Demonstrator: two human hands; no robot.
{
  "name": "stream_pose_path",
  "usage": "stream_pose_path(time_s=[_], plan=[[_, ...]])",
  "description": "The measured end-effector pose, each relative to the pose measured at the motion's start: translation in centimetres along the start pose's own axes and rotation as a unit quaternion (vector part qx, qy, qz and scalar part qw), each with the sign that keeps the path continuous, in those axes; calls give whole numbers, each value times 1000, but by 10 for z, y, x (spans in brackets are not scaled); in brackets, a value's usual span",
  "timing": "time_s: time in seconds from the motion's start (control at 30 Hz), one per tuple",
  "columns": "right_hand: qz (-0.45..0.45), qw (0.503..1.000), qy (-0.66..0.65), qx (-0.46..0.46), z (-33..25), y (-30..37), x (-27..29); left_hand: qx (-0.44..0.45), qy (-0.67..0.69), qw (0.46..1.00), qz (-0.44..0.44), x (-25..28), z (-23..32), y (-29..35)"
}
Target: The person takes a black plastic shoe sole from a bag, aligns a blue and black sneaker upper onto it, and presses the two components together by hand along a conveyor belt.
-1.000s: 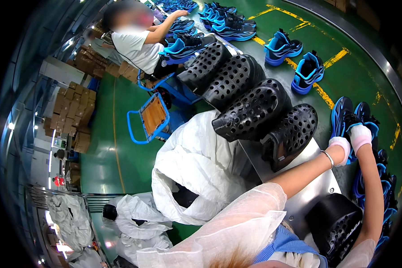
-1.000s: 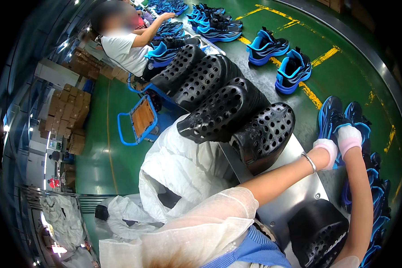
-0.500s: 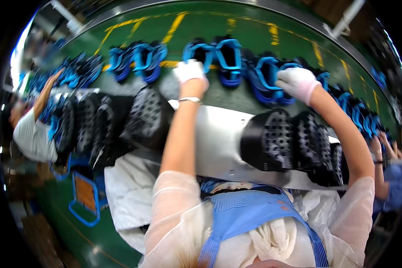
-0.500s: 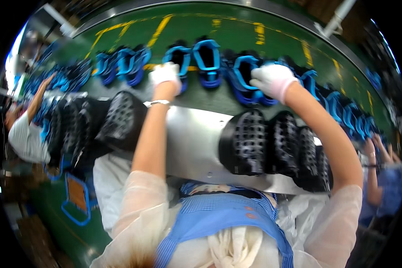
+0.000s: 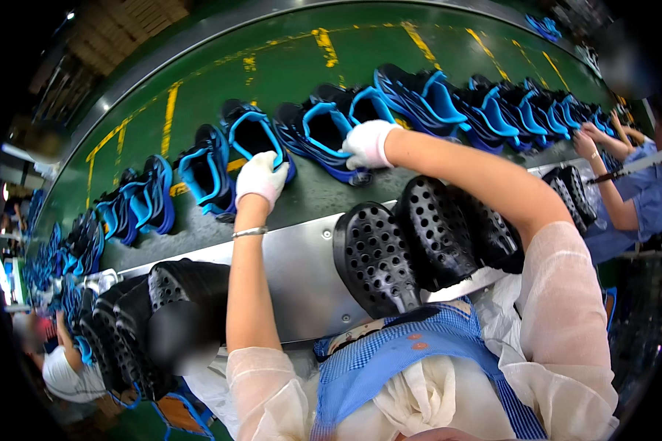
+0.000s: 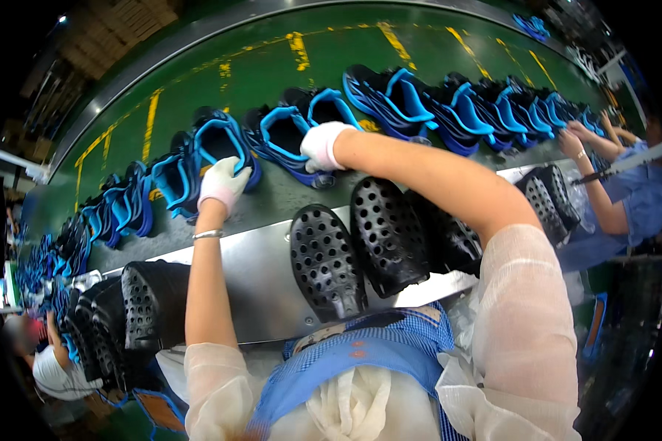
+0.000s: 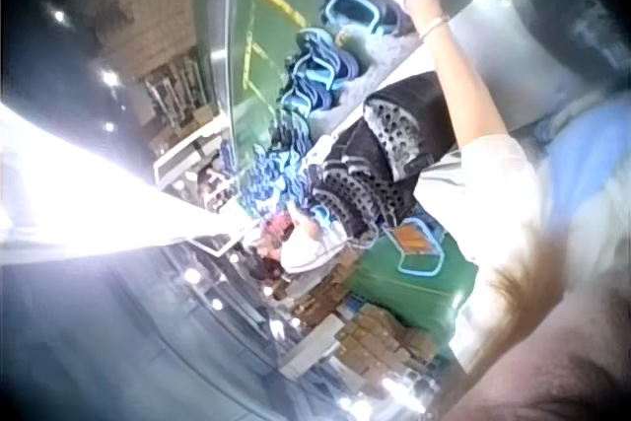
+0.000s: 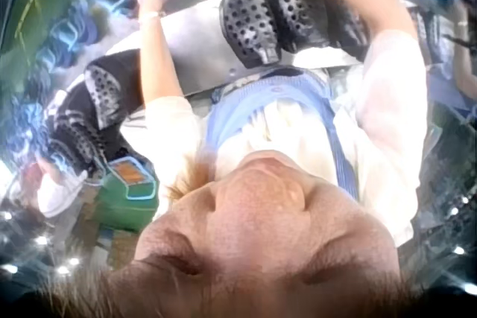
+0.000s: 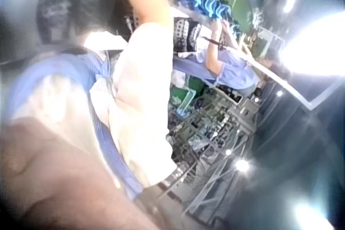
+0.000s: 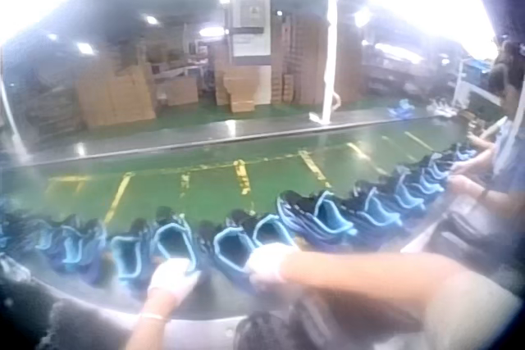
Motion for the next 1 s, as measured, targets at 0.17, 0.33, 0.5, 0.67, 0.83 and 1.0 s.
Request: stream_pose_path(time_s=[0.17, 0.33, 0.5, 0.67, 0.83, 1.0], plan=[[40, 998, -13, -52, 65, 37, 11, -74, 5, 990, -121, -6, 46, 14], [132, 989, -50, -36, 63, 90, 29, -47, -75, 964, -249, -14, 56, 8], [289, 942, -154, 70, 0, 183, 42, 74, -13, 941, -331, -4, 48, 7], [271, 933, -213, 102, -43, 265, 10, 75, 1, 944, -321, -7, 50, 8], [282, 942, -170, 67, -38, 280, -13, -35, 21, 981, -189, -12, 51, 7], [305, 933, -152, 116, -40, 262, -14, -109, -108, 974, -168, -21, 17, 3]])
Point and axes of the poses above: each hand's wrist, its own y-axis away from the middle knuckle, its own x-axis out of the back of the hand, z = x × y, the point moved 2 cm from there along -y, towards the middle knuckle, and after that the axes turned 10 degrees about -y, right-handed, at the moved point
